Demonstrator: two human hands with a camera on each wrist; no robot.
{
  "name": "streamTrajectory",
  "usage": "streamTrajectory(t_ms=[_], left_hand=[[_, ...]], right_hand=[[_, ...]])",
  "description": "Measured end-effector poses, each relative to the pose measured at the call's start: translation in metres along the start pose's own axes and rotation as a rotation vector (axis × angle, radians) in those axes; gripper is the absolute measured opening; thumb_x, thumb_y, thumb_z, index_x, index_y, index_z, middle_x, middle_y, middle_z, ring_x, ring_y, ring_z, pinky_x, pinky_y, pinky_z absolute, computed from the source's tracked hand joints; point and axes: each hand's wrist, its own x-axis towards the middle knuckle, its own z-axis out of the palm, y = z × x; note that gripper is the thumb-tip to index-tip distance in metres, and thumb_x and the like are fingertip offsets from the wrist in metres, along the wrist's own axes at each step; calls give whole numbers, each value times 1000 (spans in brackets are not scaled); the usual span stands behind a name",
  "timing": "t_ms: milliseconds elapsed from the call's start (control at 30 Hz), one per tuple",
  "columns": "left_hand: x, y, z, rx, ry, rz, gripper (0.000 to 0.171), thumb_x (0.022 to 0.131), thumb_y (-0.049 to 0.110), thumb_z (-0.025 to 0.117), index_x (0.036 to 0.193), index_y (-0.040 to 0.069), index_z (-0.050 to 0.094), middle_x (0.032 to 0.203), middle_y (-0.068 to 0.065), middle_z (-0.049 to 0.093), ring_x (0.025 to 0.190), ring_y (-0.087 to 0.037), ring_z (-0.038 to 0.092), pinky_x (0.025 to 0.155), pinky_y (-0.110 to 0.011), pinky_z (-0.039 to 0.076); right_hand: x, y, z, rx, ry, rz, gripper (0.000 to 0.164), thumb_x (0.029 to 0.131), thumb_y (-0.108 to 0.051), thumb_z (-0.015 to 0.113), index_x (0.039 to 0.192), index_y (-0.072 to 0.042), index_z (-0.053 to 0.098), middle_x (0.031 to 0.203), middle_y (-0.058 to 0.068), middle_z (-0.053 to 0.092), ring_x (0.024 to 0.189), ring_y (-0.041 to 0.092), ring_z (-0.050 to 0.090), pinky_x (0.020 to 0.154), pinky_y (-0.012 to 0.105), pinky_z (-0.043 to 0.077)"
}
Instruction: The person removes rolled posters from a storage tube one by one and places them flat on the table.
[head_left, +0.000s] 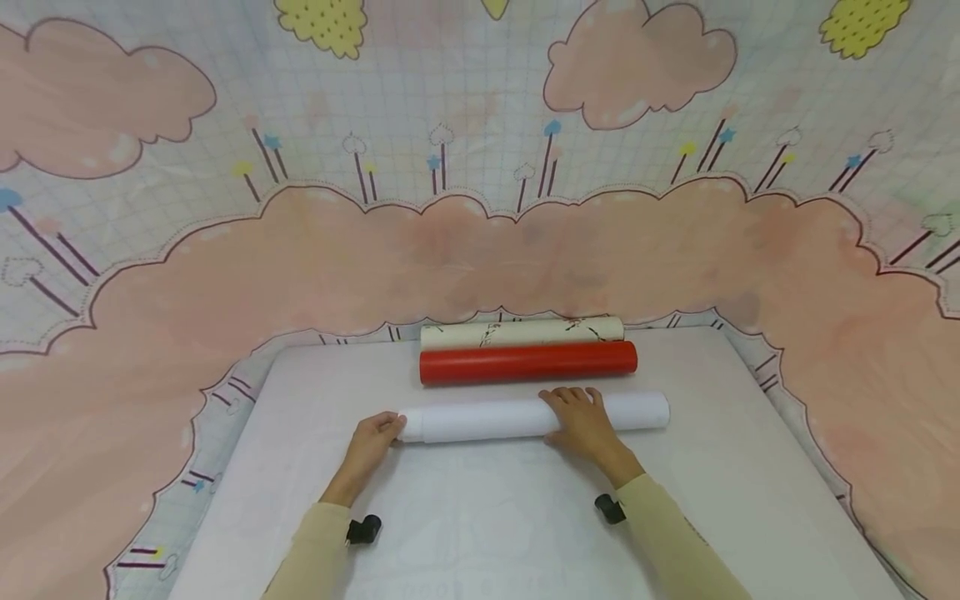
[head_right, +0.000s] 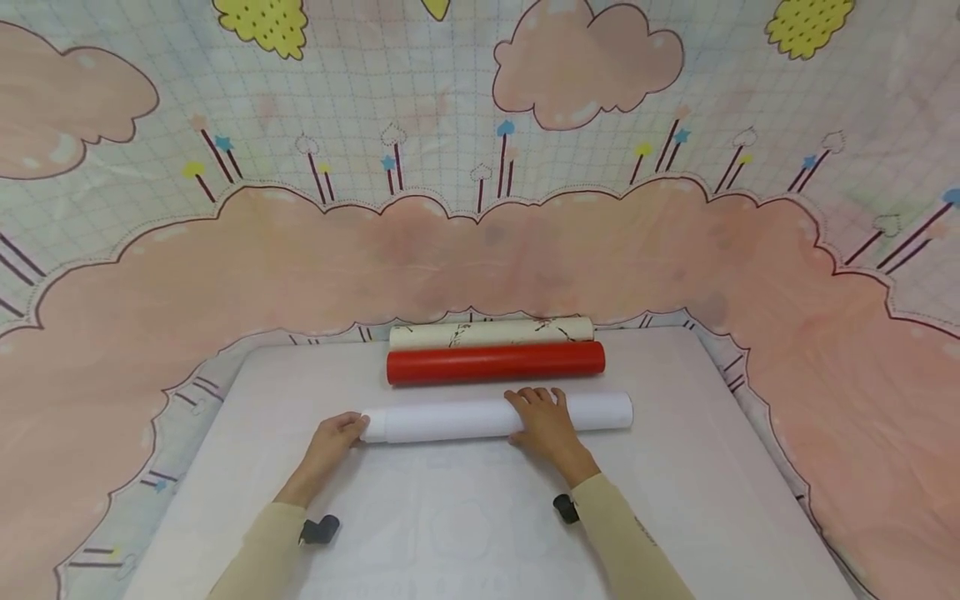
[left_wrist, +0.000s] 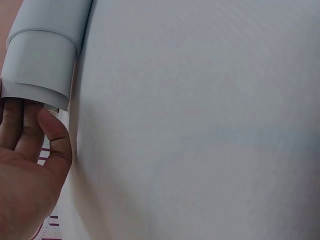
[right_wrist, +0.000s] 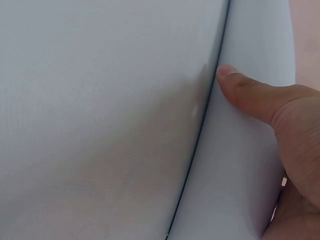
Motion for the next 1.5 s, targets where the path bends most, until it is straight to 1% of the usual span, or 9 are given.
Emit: streamTrajectory(t_ms=[167, 300, 467, 700, 900, 1100, 1200, 1367, 1500], left_hand=[[2, -3, 1, -8, -12, -3, 33, 100, 31, 57, 111, 1, 65, 100, -9, 71, 87, -17, 58, 76, -26, 46], [3, -3, 1, -15, -9, 16, 32, 100, 30, 57, 111, 1, 65, 98, -8, 71, 86, -17, 57, 75, -27, 46], [5, -2, 0, -11, -8, 23, 33, 100, 31, 57, 112, 1, 65, 99, -8, 71, 88, -17, 58, 76, -26, 46], [5, -3, -7, -4, -9, 3, 34, 100, 32, 56, 114, 1, 65, 103, -10, 71, 90, -19, 58, 76, -27, 46], [6, -3, -10, -14, -13, -3, 36, 100, 32, 57, 115, 1, 64, 107, -11, 70, 93, -20, 57, 77, -27, 45], [5, -1, -12, 6, -8, -15, 35, 100, 32, 56, 115, 2, 65, 106, -10, 70, 93, -20, 56, 77, -26, 43], [5, 0, -13, 1, -7, -16, 33, 100, 30, 56, 115, 2, 65, 104, -9, 71, 92, -20, 57, 77, -27, 43], [5, -1, -17, 11, -8, -19, 33, 100, 29, 57, 115, 1, 65, 106, -10, 71, 92, -18, 55, 76, -26, 43], [5, -3, -21, 30, 0, 1, 34, 100, 29, 56, 115, -1, 65, 112, -13, 70, 97, -19, 55, 78, -25, 43]], right_hand=[[-1, 3, -1, -14, -7, 17, 78, 73, -37, 86, 141, -20, 52, 137, 6, 59, 127, 30, 51, 112, 61, 28], [-2, 7, -1, -18, -5, 28, 78, 72, -37, 87, 140, -20, 53, 137, 6, 59, 127, 29, 51, 112, 61, 28], [-3, 14, -3, -17, -7, 33, 78, 73, -37, 86, 141, -20, 52, 137, 6, 59, 128, 30, 50, 112, 61, 28], [-6, 22, -9, -30, -9, 30, 77, 73, -36, 86, 140, -18, 53, 136, 8, 59, 126, 32, 51, 110, 63, 29], [-6, 28, -13, -57, -25, 34, 76, 75, -36, 85, 141, -18, 51, 138, 8, 58, 128, 32, 50, 111, 63, 27], [-8, 32, -16, -28, -54, 55, 77, 75, -35, 85, 142, -17, 51, 140, 10, 56, 131, 34, 47, 112, 66, 24], [-10, 35, -17, -24, -58, 67, 78, 75, -35, 85, 142, -18, 50, 141, 10, 56, 132, 35, 46, 113, 66, 23], [-16, 41, -17, -20, -35, 62, 77, 74, -34, 86, 141, -16, 51, 139, 11, 57, 130, 35, 47, 112, 67, 23], [-18, 45, -17, -37, -5, 35, 77, 73, -33, 86, 140, -15, 52, 137, 12, 58, 127, 36, 49, 110, 67, 25]])
